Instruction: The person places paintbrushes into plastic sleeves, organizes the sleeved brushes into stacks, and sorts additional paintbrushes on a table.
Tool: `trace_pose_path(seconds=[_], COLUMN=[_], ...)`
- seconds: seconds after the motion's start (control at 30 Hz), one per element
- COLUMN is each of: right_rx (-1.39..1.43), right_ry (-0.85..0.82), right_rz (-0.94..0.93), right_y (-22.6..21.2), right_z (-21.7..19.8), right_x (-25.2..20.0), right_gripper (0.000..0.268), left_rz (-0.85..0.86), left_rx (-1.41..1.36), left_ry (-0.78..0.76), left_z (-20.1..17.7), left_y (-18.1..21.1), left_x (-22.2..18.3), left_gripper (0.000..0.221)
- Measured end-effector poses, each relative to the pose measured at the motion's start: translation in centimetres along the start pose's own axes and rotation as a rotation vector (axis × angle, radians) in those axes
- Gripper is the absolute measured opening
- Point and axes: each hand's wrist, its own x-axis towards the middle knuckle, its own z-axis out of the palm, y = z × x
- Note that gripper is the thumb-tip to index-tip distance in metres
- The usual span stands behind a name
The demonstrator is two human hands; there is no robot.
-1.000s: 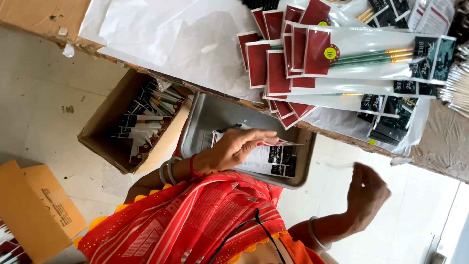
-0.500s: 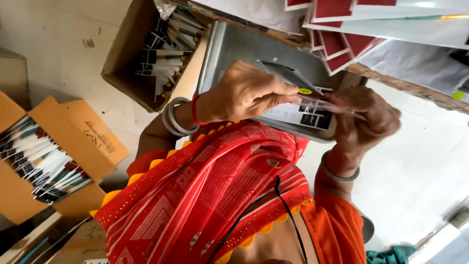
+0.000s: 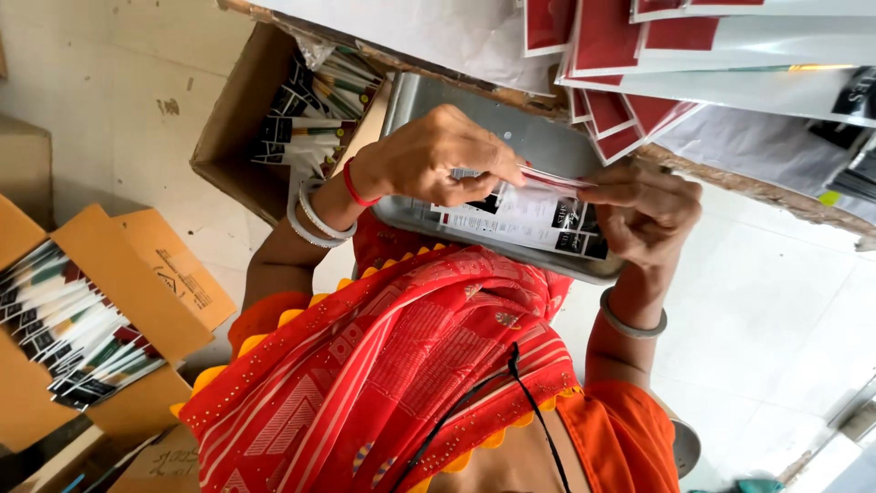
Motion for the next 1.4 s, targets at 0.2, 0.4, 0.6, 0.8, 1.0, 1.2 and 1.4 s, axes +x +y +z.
trace_pose_path(seconds=[0.2,0.4,0.6,0.8,1.0,1.2,1.4], right_rx=[-0.38,0.2,-0.272,-0.147,-1.091,-0.974,-0.368], right_ry=[0.027,0.31,-0.224,-0.13,0.292,0.36,-0.483], right_rz=[-0.029,0.019,0.219,-0.469,-0.152,-0.147,0.011], right_y=[-2.6,-2.1,-3.7,-15.1,-8.9,-7.7,-7.4], right_z=[2.2,3.8,5.6,-7.8,-6.5,-3.4,5.9], right_x=[1.8,-0.5,-3.4,-0.3,12.7,9.9,3.9], right_gripper=[0.014,0.027,0.028,0.037,0.033,0.052,0.028], left_rz=[-0.029,-0.098,-0.108,-0.062,-0.686,-0.743,-0.862], left_rx=[0.217,-0.162,-0.306,-0.36,0.545,0.717,0.49], left_ry=[0.068,0.115,0.122,0.348,-0.221,-0.08,-0.357], left_z=[1.2,1.4,0.2,-0.7,11.9,15.1,14.8], left_y=[-1.5,1.2,7.5,6.9,-9.9,-10.3,-12.9], left_x=[-0.4,-0.9,-0.4,0.0,-13.9,-15.9,-16.8], left_gripper=[0.017,0.013,0.021,0.02,0.072,0.069,0.042])
